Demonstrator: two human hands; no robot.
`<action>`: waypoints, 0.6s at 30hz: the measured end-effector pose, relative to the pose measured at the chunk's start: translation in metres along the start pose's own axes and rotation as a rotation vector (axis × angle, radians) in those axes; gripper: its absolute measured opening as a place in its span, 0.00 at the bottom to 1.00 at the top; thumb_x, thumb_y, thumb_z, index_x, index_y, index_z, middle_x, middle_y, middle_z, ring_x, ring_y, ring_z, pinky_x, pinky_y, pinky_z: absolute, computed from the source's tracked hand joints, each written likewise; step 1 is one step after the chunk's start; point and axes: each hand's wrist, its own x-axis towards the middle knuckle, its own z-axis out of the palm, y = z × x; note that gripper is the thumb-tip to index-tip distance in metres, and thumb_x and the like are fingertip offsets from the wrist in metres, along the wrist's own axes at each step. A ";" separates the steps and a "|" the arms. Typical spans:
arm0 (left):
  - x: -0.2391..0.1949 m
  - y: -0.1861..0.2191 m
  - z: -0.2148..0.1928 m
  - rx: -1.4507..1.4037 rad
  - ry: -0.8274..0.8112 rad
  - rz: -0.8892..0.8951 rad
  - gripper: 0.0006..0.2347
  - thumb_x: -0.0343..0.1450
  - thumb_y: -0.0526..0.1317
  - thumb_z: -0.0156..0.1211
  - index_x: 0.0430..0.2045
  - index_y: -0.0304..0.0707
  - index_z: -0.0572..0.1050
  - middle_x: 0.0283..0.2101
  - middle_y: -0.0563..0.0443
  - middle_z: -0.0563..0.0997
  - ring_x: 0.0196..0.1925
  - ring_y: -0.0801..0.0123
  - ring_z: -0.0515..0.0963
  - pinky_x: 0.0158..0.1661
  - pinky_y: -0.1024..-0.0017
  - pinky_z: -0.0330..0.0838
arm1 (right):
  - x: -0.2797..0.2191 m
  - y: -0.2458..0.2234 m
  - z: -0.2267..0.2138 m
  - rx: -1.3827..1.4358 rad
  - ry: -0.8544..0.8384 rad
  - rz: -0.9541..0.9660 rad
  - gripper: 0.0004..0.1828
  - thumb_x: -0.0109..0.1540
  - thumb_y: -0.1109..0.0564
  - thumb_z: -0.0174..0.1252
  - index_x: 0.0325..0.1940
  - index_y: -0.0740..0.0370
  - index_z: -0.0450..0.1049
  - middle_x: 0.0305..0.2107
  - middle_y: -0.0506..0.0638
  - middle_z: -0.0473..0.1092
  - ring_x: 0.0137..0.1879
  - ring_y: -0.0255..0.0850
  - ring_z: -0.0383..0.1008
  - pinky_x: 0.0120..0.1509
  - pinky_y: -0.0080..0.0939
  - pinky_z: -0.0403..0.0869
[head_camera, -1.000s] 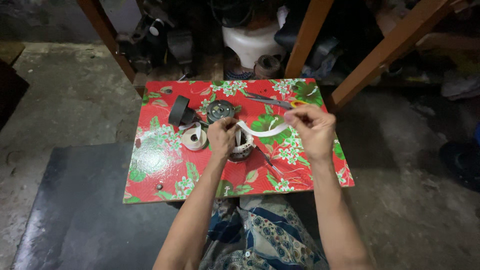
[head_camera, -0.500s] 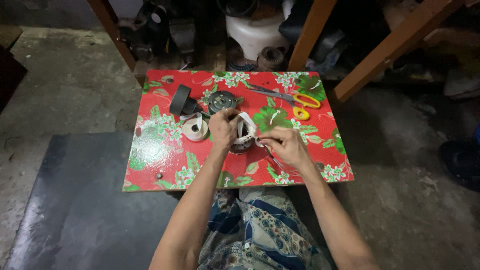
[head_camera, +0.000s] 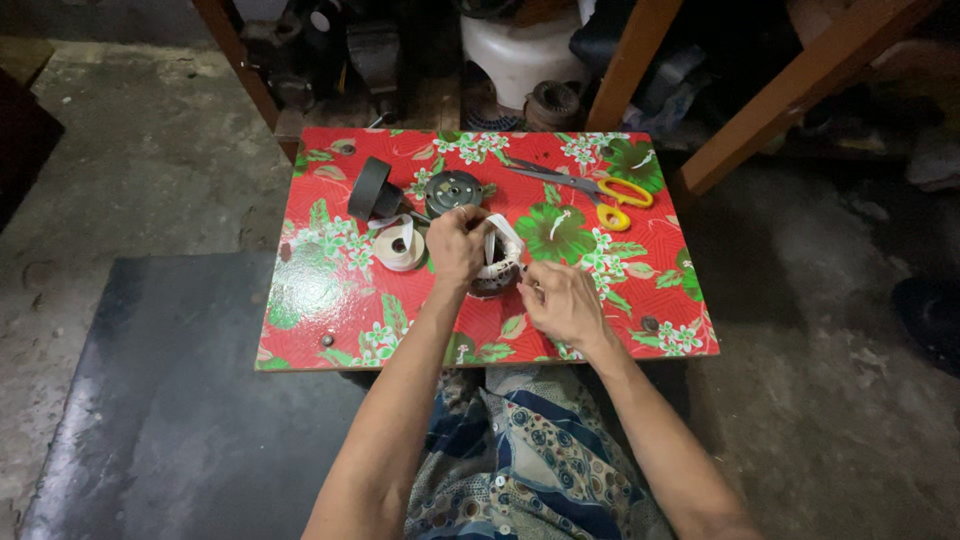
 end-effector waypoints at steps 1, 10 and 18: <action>0.000 0.000 0.001 -0.004 0.001 0.000 0.08 0.64 0.44 0.69 0.30 0.41 0.85 0.28 0.44 0.85 0.30 0.58 0.86 0.34 0.65 0.75 | -0.001 0.000 0.002 -0.007 0.016 0.004 0.09 0.59 0.56 0.62 0.31 0.65 0.73 0.27 0.60 0.73 0.32 0.56 0.75 0.37 0.54 0.72; -0.001 0.005 -0.002 -0.018 -0.004 -0.034 0.08 0.64 0.44 0.69 0.29 0.41 0.85 0.27 0.44 0.84 0.29 0.59 0.85 0.33 0.66 0.75 | -0.006 -0.001 0.015 0.028 0.154 -0.024 0.11 0.61 0.56 0.61 0.31 0.65 0.70 0.25 0.58 0.73 0.30 0.56 0.76 0.34 0.53 0.71; 0.000 -0.002 0.001 0.020 0.005 0.070 0.08 0.64 0.42 0.68 0.29 0.40 0.84 0.30 0.44 0.84 0.32 0.55 0.84 0.35 0.63 0.75 | 0.024 0.014 0.014 0.096 0.361 0.052 0.11 0.62 0.56 0.64 0.31 0.64 0.73 0.22 0.58 0.72 0.29 0.51 0.75 0.34 0.50 0.69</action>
